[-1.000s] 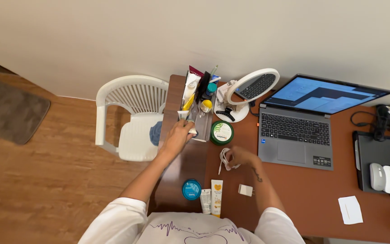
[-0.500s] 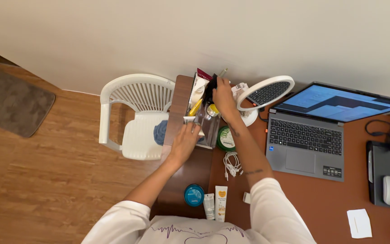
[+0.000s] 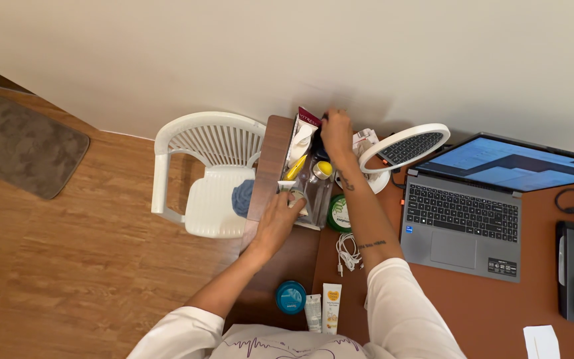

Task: Organizing and tidying up various electronic items, cables, and personal care products on a desk.

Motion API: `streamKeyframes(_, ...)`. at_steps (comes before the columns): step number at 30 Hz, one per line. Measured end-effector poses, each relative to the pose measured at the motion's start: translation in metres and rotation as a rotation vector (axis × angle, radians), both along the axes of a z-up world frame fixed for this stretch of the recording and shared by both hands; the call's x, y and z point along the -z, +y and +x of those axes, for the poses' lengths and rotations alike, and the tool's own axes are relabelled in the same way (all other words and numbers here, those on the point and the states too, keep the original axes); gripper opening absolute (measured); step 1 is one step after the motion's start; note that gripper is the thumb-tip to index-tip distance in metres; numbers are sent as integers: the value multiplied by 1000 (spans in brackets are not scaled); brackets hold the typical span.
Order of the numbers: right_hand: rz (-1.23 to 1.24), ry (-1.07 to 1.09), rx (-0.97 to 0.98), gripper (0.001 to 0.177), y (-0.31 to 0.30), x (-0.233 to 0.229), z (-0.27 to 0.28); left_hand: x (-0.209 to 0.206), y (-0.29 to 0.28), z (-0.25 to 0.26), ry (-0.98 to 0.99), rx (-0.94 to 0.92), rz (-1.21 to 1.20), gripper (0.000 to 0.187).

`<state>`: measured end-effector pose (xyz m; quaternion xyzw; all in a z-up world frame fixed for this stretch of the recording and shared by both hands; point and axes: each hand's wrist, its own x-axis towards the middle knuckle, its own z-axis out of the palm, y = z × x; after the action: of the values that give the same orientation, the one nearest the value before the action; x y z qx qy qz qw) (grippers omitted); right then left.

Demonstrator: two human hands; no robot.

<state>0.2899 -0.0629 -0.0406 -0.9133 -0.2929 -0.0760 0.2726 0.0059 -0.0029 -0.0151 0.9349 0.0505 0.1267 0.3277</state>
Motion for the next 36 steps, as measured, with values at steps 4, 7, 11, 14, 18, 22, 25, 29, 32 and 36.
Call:
streamKeyframes(4, 205, -51, -11, 15, 1, -23, -5, -6, -1, -1, -4, 3, 15, 38)
streamKeyframes(7, 205, -33, 17, 15, 2, -25, -5, -8, -2, 2, -19, 2, 19, 35)
streamKeyframes(11, 186, -54, 20, 15, -3, -30, -13, -6, -1, 0, -14, -10, 39, 28)
streamKeyframes(14, 195, -83, 43, 16, -5, -42, -13, -10, 0, 2, -6, -20, 53, 27)
streamKeyframes(18, 246, -111, 41, 17, -5, -51, -16, -10, -4, -2, -3, -29, 53, 24)
streamKeyframes(22, 224, -90, 36, 18, -7, -32, -15, -7, -4, -3, -18, -48, 69, 25)
streamKeyframes(25, 241, -68, 62, 18, -10, -19, -12, -7, -2, -4, -10, -41, 89, 25)
streamKeyframes(29, 254, -23, 90, 17, -15, -21, -14, -10, -2, -7, 7, -27, 88, 29)
streamKeyframes(32, 262, 7, 92, 16, -17, -22, -11, -13, -2, -4, 6, -25, 75, 30)
streamKeyframes(36, 95, -21, 148, 13, -14, -18, -11, -18, -2, -8, -2, -18, 68, 31)
